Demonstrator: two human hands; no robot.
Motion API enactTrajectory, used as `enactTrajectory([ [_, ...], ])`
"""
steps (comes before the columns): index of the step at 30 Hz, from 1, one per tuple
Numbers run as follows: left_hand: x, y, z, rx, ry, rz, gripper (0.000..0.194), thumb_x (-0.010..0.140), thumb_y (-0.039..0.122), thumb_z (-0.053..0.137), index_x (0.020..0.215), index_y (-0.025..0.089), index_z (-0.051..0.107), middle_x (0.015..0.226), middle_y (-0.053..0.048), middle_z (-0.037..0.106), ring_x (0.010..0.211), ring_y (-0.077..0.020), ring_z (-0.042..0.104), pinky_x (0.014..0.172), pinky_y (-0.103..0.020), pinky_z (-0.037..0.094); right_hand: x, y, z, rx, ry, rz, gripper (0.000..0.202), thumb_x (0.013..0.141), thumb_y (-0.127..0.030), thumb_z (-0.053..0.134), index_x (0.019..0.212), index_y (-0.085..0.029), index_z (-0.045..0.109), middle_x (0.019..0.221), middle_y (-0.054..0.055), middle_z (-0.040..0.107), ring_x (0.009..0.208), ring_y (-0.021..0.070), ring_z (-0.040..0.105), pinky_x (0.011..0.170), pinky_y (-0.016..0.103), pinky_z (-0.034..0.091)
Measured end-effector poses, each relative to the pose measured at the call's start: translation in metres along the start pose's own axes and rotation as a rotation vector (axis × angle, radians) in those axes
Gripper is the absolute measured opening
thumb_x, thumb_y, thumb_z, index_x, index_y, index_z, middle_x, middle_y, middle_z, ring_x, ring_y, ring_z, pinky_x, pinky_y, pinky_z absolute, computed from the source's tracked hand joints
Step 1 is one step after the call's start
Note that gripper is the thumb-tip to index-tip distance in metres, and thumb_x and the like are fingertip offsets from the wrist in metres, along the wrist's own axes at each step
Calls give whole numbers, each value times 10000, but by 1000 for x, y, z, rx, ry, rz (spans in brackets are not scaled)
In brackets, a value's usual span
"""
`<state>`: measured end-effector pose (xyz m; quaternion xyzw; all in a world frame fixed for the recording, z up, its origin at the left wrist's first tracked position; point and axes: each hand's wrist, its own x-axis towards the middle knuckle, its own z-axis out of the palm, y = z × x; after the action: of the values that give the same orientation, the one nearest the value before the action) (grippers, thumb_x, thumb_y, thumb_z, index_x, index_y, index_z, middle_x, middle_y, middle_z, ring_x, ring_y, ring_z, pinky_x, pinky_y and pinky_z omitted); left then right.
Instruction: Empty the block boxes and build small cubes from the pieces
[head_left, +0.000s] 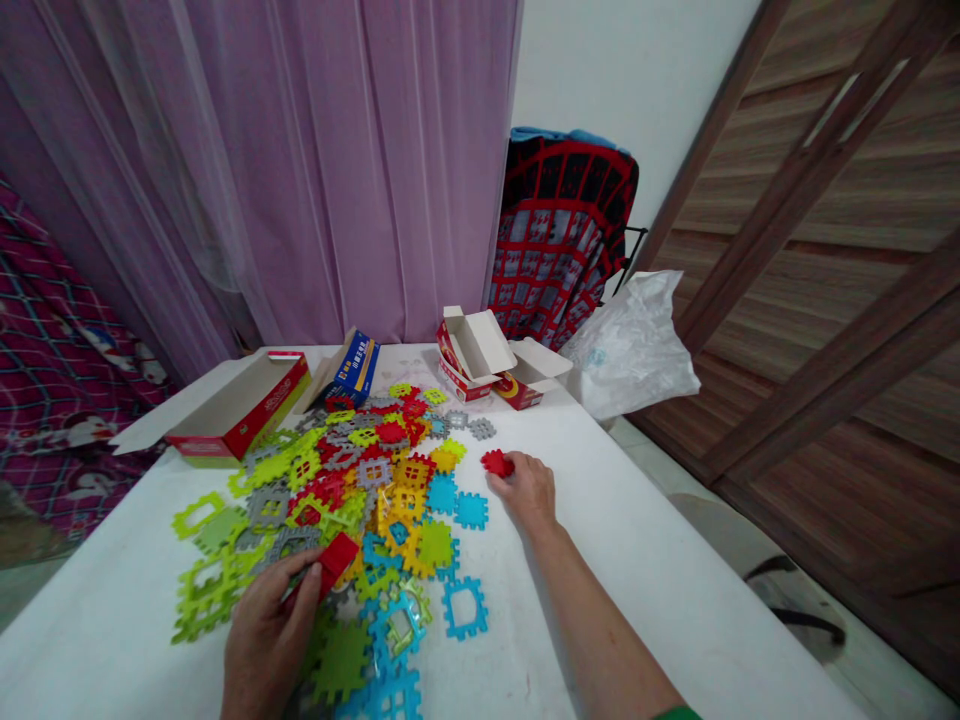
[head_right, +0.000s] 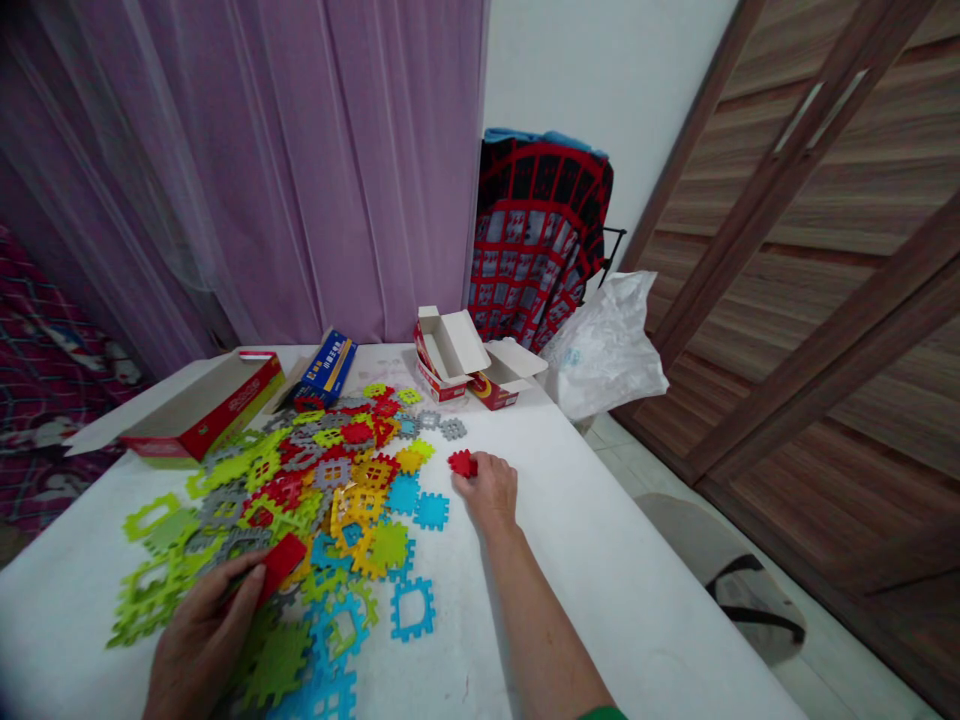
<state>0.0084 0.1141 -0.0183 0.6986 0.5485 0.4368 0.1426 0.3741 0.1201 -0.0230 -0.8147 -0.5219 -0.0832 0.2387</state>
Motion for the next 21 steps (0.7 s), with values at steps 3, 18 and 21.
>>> enactTrajectory([
  [3,0,4,-1,-4,-12,-13,354,797,562,545,865,267,730,857,-16,756,771,-217,693,713,-326,566,5,-1,4,-1,31,-17,301,798,-399,639,1021,-199,669,955,55,699,910,215,575,785,308,315],
  [18,0,3,-1,32,10,-4,341,795,540,535,863,263,720,832,-14,757,765,-220,692,732,-334,561,9,-7,-3,113,13,2,297,789,-393,651,1014,-198,648,1054,73,652,971,220,551,812,312,343],
  [21,0,2,0,40,20,5,322,797,520,540,864,260,718,840,-16,756,763,-216,690,749,-335,559,-3,-7,-7,236,46,-70,161,820,-326,608,914,-202,648,1009,61,663,972,208,569,846,309,381],
])
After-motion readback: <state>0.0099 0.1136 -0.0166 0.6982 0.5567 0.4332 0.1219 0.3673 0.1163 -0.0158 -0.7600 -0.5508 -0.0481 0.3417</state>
